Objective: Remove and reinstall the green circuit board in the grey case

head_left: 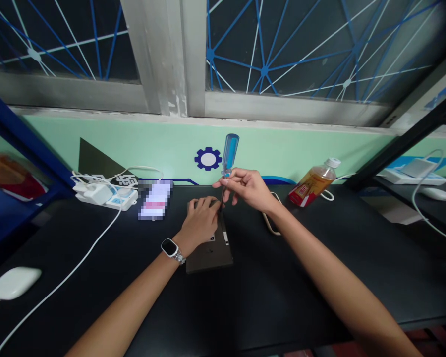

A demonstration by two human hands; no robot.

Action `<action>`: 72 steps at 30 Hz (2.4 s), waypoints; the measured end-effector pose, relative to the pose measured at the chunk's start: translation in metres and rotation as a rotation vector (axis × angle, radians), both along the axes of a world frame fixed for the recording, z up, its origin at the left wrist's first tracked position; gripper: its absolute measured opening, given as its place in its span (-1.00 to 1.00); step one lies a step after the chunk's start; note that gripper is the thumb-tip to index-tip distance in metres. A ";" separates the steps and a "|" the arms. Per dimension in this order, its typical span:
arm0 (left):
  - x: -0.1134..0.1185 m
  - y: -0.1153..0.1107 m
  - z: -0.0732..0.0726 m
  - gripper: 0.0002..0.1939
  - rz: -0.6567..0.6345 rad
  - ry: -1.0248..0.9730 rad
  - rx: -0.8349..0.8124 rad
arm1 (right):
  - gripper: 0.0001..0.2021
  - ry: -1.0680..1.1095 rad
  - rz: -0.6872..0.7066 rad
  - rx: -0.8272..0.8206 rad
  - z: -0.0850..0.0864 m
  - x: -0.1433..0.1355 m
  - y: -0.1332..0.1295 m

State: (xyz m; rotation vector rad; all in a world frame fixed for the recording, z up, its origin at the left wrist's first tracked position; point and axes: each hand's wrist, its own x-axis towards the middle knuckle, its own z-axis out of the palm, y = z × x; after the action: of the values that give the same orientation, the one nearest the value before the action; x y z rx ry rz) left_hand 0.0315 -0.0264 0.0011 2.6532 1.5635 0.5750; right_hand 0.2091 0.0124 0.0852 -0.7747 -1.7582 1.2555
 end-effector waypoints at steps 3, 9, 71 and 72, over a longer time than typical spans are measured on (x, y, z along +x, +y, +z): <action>0.000 0.000 0.000 -0.67 -0.001 -0.003 0.008 | -0.67 -0.089 -0.008 0.037 0.003 0.003 -0.002; -0.001 0.000 -0.002 -0.67 0.000 -0.003 0.022 | -0.66 -0.040 -0.136 0.031 -0.006 -0.002 -0.002; -0.001 0.000 -0.002 -0.66 0.005 -0.012 0.007 | -0.67 -0.120 -0.082 0.013 -0.005 0.003 0.000; -0.001 0.000 -0.002 -0.66 0.006 -0.013 0.003 | -0.67 -0.129 -0.055 -0.005 -0.004 0.004 0.000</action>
State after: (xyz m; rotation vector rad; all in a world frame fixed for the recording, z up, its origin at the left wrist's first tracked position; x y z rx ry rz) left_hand 0.0308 -0.0263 -0.0008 2.6421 1.5696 0.5947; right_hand 0.2135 0.0126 0.0807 -0.9180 -1.8240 1.1964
